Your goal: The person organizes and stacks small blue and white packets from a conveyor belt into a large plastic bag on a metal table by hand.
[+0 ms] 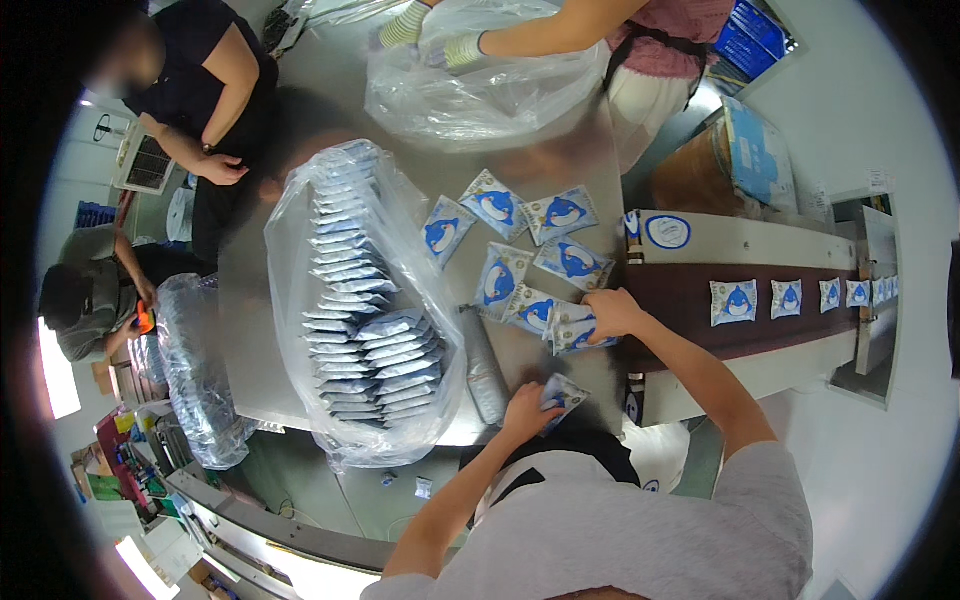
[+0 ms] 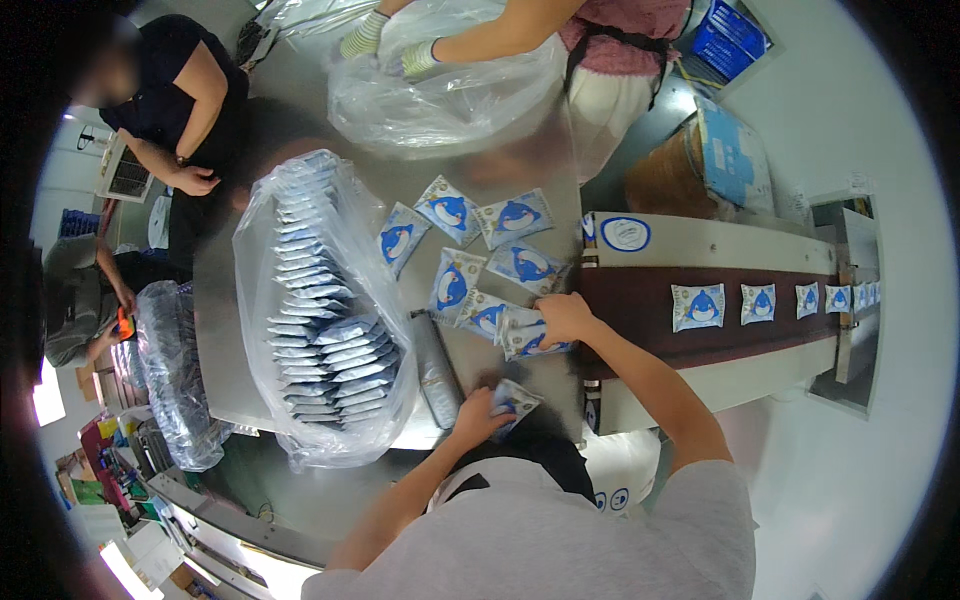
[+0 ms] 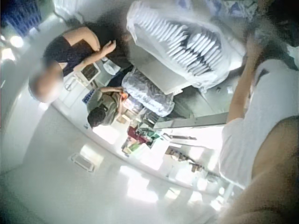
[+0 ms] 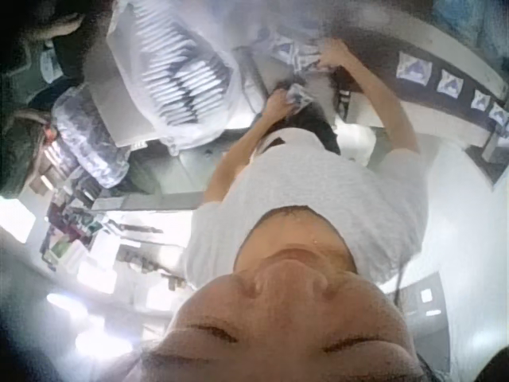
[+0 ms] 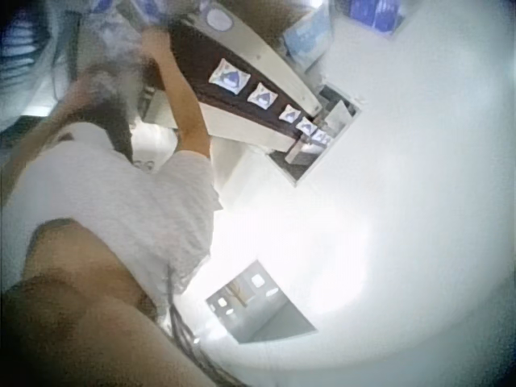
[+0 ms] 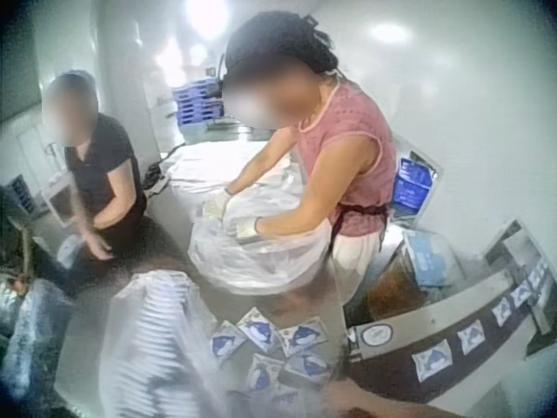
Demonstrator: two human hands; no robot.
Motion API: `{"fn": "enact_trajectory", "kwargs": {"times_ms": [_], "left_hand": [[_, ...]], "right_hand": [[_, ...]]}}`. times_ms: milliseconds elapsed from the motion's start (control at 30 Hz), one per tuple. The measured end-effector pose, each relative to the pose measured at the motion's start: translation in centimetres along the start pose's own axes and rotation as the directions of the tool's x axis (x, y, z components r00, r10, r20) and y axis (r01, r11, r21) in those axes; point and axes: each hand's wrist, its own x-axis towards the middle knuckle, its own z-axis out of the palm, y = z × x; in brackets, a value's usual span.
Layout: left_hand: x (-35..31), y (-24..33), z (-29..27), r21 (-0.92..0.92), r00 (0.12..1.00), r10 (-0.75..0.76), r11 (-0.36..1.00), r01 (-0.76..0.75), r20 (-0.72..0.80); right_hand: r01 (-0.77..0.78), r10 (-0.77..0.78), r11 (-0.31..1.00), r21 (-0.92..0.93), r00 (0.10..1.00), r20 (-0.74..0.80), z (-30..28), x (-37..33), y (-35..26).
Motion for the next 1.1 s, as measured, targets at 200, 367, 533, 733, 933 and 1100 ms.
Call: {"fn": "enact_trajectory", "kwargs": {"times_ms": [200, 367, 533, 733, 933, 1100], "left_hand": [[-2.5, -1.8, -0.7, -0.895, 0.863, -0.496, 0.336, 0.294, 0.098], [1.7, -1.8, -1.0, -0.994, 0.810, -0.587, -0.090, -0.056, 0.007], [2.2, -1.3, -3.1, -0.966, 0.926, -0.302, 0.186, -0.177, -0.228], [-0.5, 0.0, -3.1, -0.826, 0.949, 0.055, 0.477, -0.299, -0.312], [-2.8, -4.1, 0.3, -0.439, 0.990, 0.138, 0.891, -0.113, 0.025], [-8.2, -2.2, -6.5, -0.259, 0.968, -0.100, 0.953, 0.160, 0.229]], "right_hand": [[0.122, -0.083, 0.983, 0.140, 0.963, -0.256, 1.1, 3.3, -3.6], [-0.012, 0.070, 0.850, 0.527, 0.993, -0.091, 3.6, 3.0, -9.4], [0.346, 0.285, 0.207, 0.915, 0.873, -0.395, 8.5, -2.5, -10.3], [0.518, -0.093, 0.642, 0.565, 0.785, -0.613, 7.3, -8.4, -11.8], [0.586, -0.193, 0.707, 0.397, 0.699, -0.688, 13.5, -5.4, -7.9], [0.165, -0.062, 0.977, 0.138, 0.830, -0.554, 10.0, -7.6, -11.4]]}}
